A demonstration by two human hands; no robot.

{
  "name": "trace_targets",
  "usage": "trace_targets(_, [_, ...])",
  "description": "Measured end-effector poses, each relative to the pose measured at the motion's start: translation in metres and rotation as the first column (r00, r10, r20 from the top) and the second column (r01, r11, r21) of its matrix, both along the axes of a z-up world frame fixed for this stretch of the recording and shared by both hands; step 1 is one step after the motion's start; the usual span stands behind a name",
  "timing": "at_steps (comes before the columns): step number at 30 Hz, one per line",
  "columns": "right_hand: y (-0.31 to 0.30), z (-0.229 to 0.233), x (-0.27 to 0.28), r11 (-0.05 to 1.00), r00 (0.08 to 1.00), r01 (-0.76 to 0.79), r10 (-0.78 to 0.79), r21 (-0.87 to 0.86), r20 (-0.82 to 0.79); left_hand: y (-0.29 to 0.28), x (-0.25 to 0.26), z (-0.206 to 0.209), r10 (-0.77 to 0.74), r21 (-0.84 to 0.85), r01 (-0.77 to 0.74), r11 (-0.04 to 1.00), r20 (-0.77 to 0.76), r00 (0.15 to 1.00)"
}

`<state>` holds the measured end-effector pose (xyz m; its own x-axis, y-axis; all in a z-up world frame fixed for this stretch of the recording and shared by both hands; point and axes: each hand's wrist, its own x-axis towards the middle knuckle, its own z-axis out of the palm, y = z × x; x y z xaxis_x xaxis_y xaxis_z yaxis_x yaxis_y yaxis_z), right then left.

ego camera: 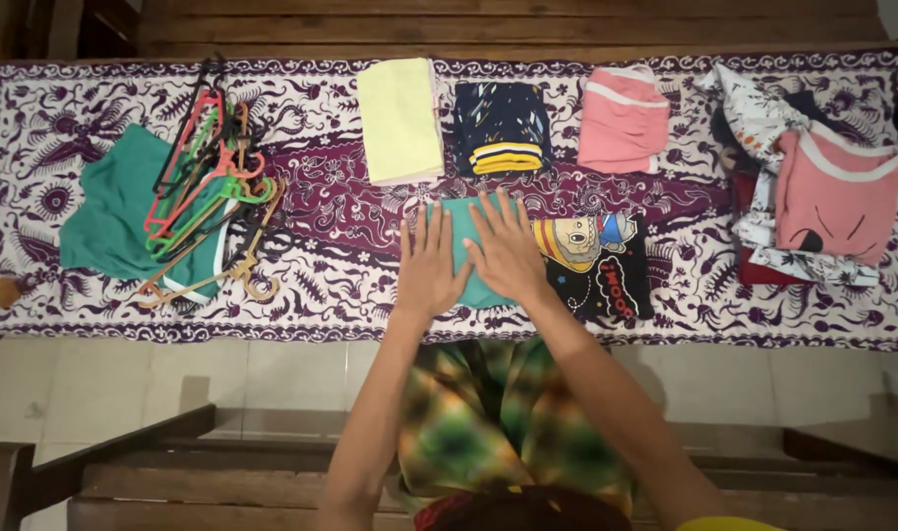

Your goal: The person folds several garments on a patterned bench, including a pink top, a black graphic t-shirt, and a teal item. Each piece is smoothed, folded into a compact rectangle, and placed in a neat stack on the bench.

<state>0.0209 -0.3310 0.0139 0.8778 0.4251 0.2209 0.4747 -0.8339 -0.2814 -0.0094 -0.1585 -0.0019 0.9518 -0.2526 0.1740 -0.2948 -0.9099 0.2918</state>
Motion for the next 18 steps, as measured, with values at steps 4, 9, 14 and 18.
trace_targets(4, [0.0,0.001,-0.002,1.0,1.0,-0.009,0.01,-0.025,0.027,0.001,-0.012,0.007,-0.058,0.075,0.058,0.995,-0.008,0.998])
trace_targets(9, [0.002,-0.004,-0.002,0.997,1.0,0.003,-0.002,-0.079,0.011,0.001,-0.026,0.002,-0.06,0.026,0.061,0.998,-0.032,0.998])
trace_targets(14, [0.002,-0.007,-0.003,1.0,0.999,-0.005,0.006,-0.025,0.043,0.003,-0.036,0.003,-0.034,-0.051,0.036,0.998,0.032,0.999])
trace_targets(18, [-0.004,-0.006,-0.015,0.993,0.991,-0.039,0.025,0.108,0.128,0.009,-0.042,0.011,0.086,-0.414,-0.072,0.907,0.017,0.996])
